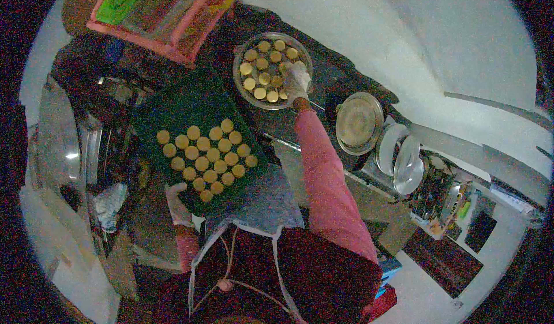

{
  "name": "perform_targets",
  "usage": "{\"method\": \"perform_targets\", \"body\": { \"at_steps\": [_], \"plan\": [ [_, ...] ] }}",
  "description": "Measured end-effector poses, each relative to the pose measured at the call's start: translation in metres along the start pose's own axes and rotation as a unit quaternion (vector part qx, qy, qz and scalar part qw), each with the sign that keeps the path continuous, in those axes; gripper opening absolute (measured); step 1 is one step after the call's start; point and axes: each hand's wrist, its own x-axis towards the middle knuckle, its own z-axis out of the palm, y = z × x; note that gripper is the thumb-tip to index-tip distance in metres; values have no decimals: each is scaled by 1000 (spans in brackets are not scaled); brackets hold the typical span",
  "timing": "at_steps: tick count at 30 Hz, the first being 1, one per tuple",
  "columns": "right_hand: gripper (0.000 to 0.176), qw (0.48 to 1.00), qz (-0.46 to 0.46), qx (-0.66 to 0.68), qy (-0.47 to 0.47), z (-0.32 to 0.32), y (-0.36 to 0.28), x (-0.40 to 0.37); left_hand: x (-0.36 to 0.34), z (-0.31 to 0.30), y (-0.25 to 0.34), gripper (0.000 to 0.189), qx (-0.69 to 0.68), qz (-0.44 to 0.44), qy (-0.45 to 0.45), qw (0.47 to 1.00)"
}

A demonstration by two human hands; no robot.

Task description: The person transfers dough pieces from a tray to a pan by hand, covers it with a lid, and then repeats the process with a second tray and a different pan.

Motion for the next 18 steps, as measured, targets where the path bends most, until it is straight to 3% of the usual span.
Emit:
{"method": "perform_targets", "body": {
  "at_steps": [2,5,8,10,12,13,16,18],
  "plan": [
    [25,997,65,48,-13,9,4,4,2,2,1,61,-13,-9,-16,1000],
    [25,990,134,-7,-53,-21,-16,-7,7,-7,-6,60,3,7,-33,999],
    [24,963,154,220,9,-64,-44,-38,6,3,2,60,-2,-18,-21,1000],
    [26,881,187,435,-5,-110,-87,-63,12,8,5,61,0,-15,-42,999],
    [29,940,-7,339,-23,-135,-102,-81,12,23,8,63,4,-29,-77,997],
    [31,971,-210,111,-40,-142,-103,-89,10,33,12,64,5,-46,-87,995],
    [30,961,-255,107,-3,-127,-102,-123,7,55,20,65,85,-56,-120,988],
    [26,972,-219,9,-85,-135,-89,-132,-2,78,23,65,122,-43,-154,980]
  ]
}}
